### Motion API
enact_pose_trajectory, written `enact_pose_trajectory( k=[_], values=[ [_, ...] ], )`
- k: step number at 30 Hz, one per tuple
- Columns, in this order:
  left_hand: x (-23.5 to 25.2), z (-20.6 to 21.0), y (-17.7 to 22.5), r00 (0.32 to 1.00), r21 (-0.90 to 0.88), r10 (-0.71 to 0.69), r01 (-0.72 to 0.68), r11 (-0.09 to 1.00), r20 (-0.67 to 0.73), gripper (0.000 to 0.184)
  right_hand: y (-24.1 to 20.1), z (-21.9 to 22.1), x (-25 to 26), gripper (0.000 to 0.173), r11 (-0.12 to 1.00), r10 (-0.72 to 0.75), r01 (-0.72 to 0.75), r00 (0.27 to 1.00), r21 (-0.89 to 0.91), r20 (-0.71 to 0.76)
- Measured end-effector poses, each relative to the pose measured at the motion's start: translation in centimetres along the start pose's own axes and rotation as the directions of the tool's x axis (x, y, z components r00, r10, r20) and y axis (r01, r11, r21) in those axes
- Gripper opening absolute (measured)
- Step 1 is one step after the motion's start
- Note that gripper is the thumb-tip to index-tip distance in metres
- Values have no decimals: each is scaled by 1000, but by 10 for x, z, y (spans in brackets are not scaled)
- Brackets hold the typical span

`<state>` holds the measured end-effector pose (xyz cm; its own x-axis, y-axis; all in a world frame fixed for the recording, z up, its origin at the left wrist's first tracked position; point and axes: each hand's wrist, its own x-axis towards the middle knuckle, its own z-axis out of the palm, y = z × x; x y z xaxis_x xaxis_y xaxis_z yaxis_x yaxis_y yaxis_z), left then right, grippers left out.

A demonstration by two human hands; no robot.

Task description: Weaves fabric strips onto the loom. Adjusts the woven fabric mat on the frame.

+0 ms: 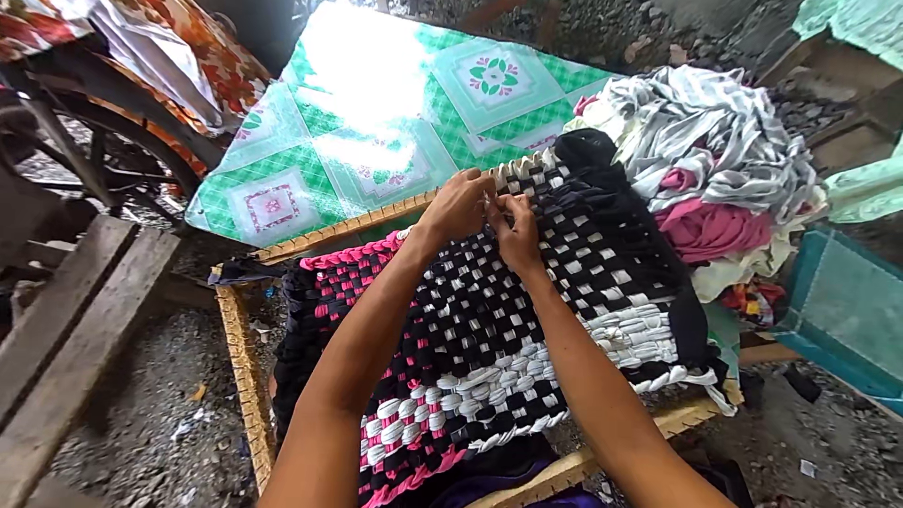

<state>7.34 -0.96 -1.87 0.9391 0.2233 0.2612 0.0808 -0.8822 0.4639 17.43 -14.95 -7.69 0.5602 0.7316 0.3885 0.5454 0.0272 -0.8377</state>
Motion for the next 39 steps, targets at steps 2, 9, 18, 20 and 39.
enact_pose_trajectory(
  k=[2, 9, 18, 20, 39],
  values=[
    [-3, 1, -5, 998, -24, 9, -11, 1000, -63, 18, -1, -1, 1, 22, 998, -18, 19, 1000, 67, -25],
    [-18, 7, -17, 946, -198, -28, -38, 979, -322, 13, 2, 1, 3, 20, 994, -99, 103, 990, 41, -101],
    [-13, -6, -20, 994, -193, 72, -86, 977, -78, 20, -2, 8, 2, 21, 974, -110, 90, 990, -207, -91],
    [-15, -6, -20, 991, -196, 107, -120, 973, -76, 22, -4, 8, 2, 22, 969, -106, 80, 989, -234, -99],
    [-42, 25, -23, 955, -197, -86, 30, 980, -282, 32, 8, -17, 55, 21, 842, -188, 229, 973, -488, 134]
  ],
)
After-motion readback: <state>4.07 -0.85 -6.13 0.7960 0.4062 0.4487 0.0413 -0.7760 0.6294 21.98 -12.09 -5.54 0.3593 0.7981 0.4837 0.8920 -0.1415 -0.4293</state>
